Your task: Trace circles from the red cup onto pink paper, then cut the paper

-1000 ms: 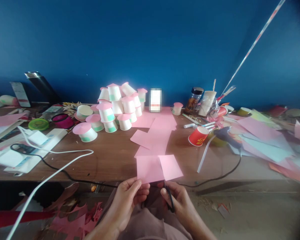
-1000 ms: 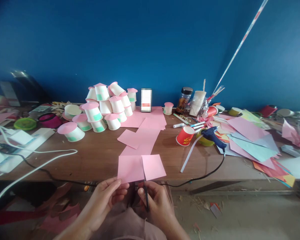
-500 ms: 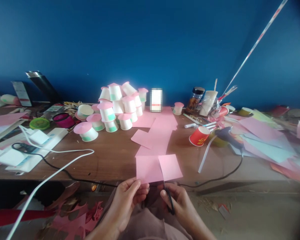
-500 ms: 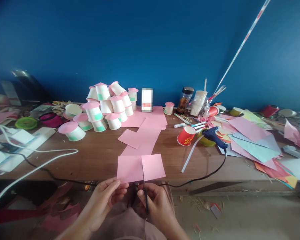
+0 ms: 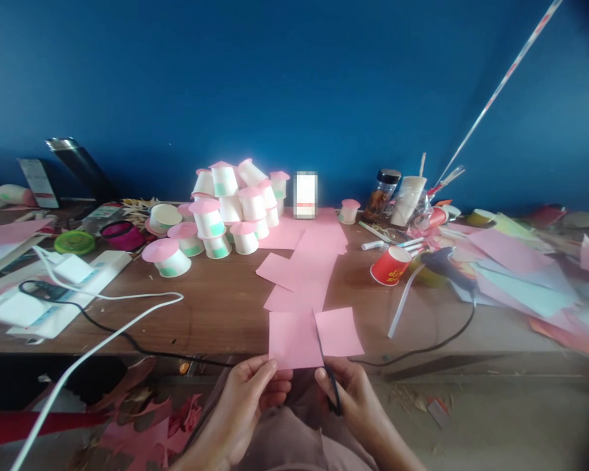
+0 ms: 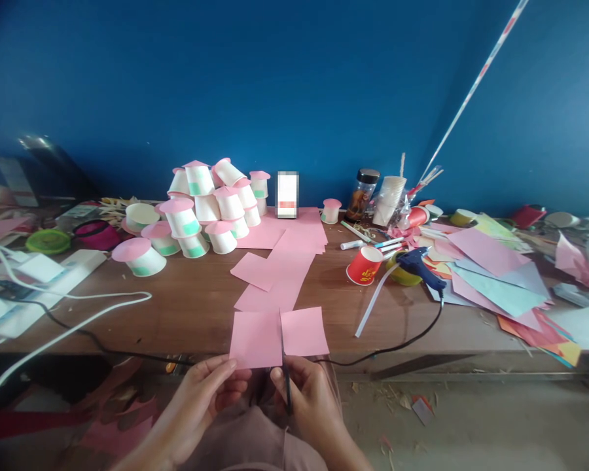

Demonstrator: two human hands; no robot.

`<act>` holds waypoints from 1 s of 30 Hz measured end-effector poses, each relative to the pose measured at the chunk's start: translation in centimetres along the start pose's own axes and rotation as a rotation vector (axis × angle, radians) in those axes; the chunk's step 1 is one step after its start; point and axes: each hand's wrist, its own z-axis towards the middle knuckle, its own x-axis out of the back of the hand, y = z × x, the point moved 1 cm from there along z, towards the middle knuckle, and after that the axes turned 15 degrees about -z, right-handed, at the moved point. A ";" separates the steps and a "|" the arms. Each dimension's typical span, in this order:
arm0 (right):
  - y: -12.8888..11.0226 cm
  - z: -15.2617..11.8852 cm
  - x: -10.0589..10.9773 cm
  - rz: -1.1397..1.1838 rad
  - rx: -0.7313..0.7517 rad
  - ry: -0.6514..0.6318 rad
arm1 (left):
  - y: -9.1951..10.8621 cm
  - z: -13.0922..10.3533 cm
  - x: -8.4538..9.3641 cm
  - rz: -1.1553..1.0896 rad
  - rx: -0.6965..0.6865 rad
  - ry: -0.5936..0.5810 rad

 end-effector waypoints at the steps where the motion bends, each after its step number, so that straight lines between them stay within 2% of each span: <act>1: 0.0 0.0 0.0 0.006 0.004 -0.001 | 0.0 0.0 0.0 0.001 0.002 0.003; 17: 0.7 0.5 0.1 -0.041 -0.010 0.037 | -0.5 0.0 0.1 -0.012 0.019 0.019; 24: 0.9 -0.3 0.5 0.049 -0.041 0.025 | 0.0 0.7 1.0 0.009 -0.017 0.015; 27: 1.3 -1.5 1.4 0.093 -0.037 0.103 | 1.0 1.1 0.7 0.087 -0.091 -0.050; 30: 1.9 -2.7 2.3 0.104 -0.023 0.195 | 2.3 1.6 -0.9 0.297 -0.203 -0.186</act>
